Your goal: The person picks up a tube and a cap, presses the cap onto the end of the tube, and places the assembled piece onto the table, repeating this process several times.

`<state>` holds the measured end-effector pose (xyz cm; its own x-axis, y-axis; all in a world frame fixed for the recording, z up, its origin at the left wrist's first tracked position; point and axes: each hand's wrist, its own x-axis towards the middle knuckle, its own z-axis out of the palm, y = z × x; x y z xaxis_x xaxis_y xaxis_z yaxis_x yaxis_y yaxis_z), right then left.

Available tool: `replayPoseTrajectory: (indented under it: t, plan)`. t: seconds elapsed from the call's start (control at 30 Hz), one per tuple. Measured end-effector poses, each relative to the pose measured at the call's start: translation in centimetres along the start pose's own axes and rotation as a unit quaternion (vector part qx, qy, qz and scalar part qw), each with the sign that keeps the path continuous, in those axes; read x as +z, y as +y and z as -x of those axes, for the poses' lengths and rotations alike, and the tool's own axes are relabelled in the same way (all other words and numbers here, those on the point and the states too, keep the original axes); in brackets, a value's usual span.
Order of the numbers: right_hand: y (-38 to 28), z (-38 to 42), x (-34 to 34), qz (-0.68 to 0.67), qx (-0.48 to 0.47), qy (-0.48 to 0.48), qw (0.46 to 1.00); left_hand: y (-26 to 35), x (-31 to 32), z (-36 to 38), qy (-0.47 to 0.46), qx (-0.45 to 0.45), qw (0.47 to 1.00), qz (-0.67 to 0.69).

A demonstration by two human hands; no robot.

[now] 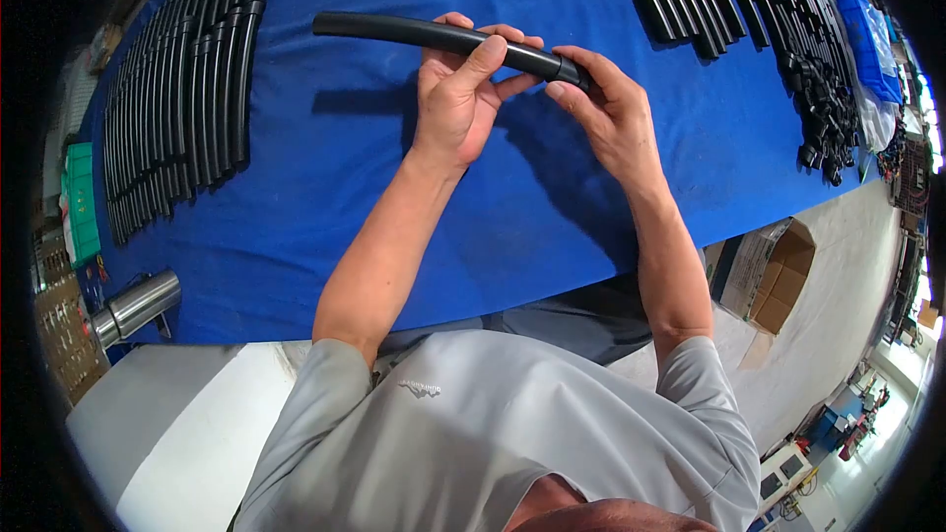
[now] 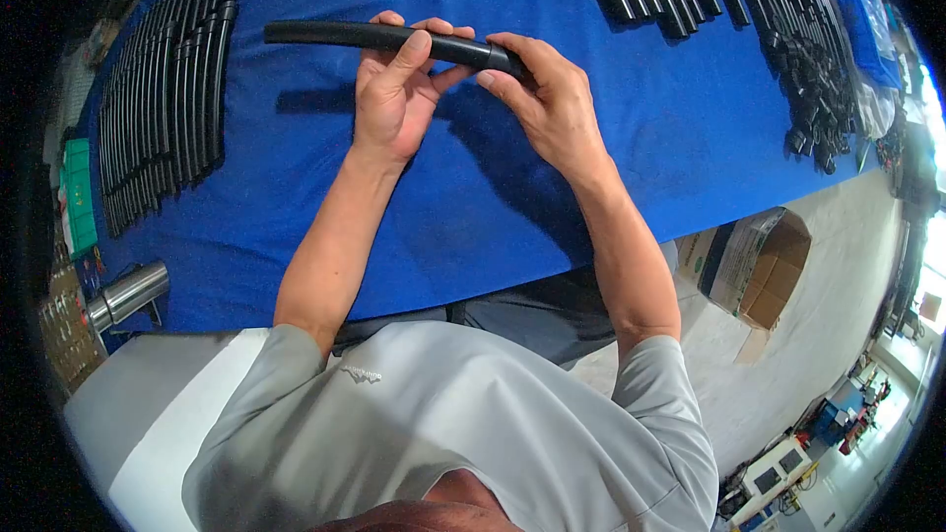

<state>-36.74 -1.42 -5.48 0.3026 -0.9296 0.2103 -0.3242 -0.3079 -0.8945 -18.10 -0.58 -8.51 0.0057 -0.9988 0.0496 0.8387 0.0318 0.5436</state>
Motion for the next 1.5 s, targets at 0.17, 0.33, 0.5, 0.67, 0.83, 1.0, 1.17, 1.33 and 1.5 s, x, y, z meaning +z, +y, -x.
replayPoseTrajectory:
  t: [0.17,0.33,0.5,0.67,0.83,1.0,1.17,1.33,1.5]
  plan:
    - [-0.2,0.1,-0.3,0.023,-0.012,-0.005,1.000,0.0,0.1,0.0,-0.003,0.000,1.000,-0.014]
    - [-0.6,0.1,-0.3,0.038,-0.012,-0.012,0.999,-0.1,0.3,0.2,0.010,0.005,1.000,-0.014]
    - [-0.1,0.1,0.0,0.018,-0.019,-0.004,1.000,0.1,-0.1,0.1,0.021,-0.017,1.000,-0.002]
    - [-0.3,0.1,0.0,0.019,-0.005,-0.002,1.000,-0.6,0.4,0.3,0.024,0.011,0.999,-0.025]
    - [-0.6,0.1,0.4,0.017,0.011,0.004,1.000,-0.4,0.4,0.5,0.035,0.002,0.999,-0.006]
    - [-0.6,0.2,0.2,0.002,0.002,-0.007,1.000,0.0,0.4,0.3,0.036,-0.015,0.999,0.000]
    - [0.0,0.1,0.3,-0.007,0.000,-0.011,1.000,-0.1,0.4,0.1,0.041,-0.009,0.999,-0.021]
    - [0.0,-0.8,-2.1,-0.068,0.140,-0.101,0.983,0.0,1.1,-0.1,0.086,0.020,0.990,-0.111]
    - [1.1,-0.8,-2.8,-0.131,0.085,-0.039,0.987,-0.3,0.9,-0.2,0.090,0.024,0.986,-0.135]
